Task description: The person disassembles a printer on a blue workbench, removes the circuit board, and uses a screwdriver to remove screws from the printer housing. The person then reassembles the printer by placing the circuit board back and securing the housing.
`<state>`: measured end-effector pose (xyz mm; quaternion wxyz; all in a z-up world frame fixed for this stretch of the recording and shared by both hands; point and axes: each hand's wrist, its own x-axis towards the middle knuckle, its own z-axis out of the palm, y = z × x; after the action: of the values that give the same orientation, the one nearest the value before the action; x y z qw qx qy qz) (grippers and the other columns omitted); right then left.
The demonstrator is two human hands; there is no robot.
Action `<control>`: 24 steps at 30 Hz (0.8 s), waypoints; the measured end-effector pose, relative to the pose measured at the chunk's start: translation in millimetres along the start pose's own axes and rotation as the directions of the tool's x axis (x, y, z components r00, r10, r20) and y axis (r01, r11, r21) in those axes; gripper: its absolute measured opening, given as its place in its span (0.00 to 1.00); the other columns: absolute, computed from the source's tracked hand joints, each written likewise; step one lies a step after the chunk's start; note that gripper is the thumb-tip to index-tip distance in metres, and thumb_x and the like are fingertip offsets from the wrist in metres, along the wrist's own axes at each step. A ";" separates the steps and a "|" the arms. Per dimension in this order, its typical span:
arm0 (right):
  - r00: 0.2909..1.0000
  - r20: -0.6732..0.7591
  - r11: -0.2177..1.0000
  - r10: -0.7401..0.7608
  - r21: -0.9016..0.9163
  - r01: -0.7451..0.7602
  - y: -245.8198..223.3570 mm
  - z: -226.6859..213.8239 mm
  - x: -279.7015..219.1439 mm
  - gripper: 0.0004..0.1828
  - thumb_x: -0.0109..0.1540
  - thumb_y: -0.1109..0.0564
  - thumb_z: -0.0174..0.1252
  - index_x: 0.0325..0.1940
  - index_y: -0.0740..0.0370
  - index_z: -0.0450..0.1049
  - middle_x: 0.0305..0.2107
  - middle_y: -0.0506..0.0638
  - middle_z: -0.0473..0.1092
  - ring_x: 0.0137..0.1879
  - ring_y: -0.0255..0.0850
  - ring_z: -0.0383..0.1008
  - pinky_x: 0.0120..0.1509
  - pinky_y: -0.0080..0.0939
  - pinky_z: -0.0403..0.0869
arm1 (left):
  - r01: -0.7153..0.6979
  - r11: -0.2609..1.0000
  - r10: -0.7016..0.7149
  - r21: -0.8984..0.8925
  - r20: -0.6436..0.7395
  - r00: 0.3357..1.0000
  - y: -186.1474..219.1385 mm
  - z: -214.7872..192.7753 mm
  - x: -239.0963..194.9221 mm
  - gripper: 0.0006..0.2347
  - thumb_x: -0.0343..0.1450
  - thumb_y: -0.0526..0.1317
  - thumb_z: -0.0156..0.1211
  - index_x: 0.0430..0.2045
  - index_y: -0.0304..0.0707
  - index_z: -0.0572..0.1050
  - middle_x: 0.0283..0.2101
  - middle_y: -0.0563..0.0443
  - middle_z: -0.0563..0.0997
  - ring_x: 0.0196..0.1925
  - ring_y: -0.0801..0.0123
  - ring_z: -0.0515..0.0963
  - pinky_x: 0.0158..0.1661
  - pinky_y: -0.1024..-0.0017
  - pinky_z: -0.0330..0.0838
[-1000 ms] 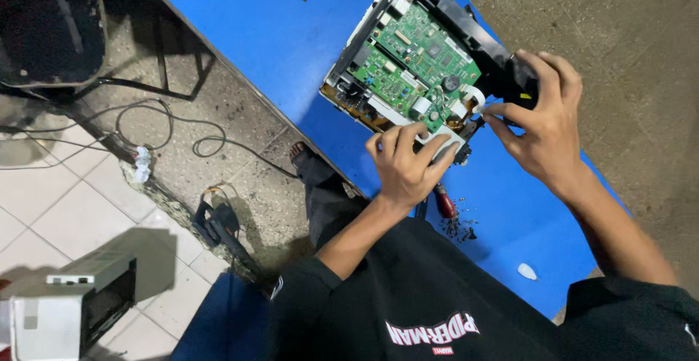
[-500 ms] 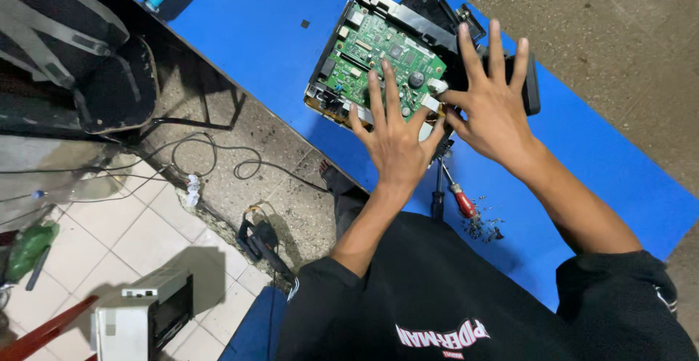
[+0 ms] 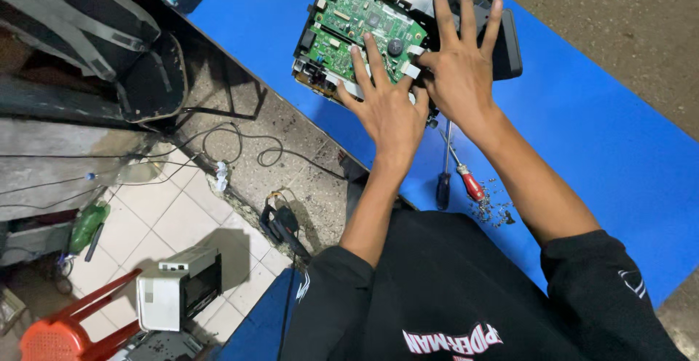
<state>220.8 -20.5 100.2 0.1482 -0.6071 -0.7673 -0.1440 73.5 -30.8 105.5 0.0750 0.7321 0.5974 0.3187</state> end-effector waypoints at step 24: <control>0.979 0.043 0.980 -0.197 0.000 0.197 34.5 -3.3 27.9 0.16 0.49 0.54 0.71 0.41 0.39 0.87 0.74 0.61 0.52 0.79 0.65 0.46 0.75 0.80 0.44 | 0.186 0.979 -0.204 -0.086 -0.333 0.920 33.4 38.2 -17.0 0.04 0.63 0.37 0.67 0.26 0.41 0.85 0.78 0.43 0.53 0.78 0.54 0.58 0.68 0.48 0.53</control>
<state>248.5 10.6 115.8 0.1154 -0.5315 -0.8263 -0.1467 121.0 -45.3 85.5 0.0213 0.6005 0.6627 0.4470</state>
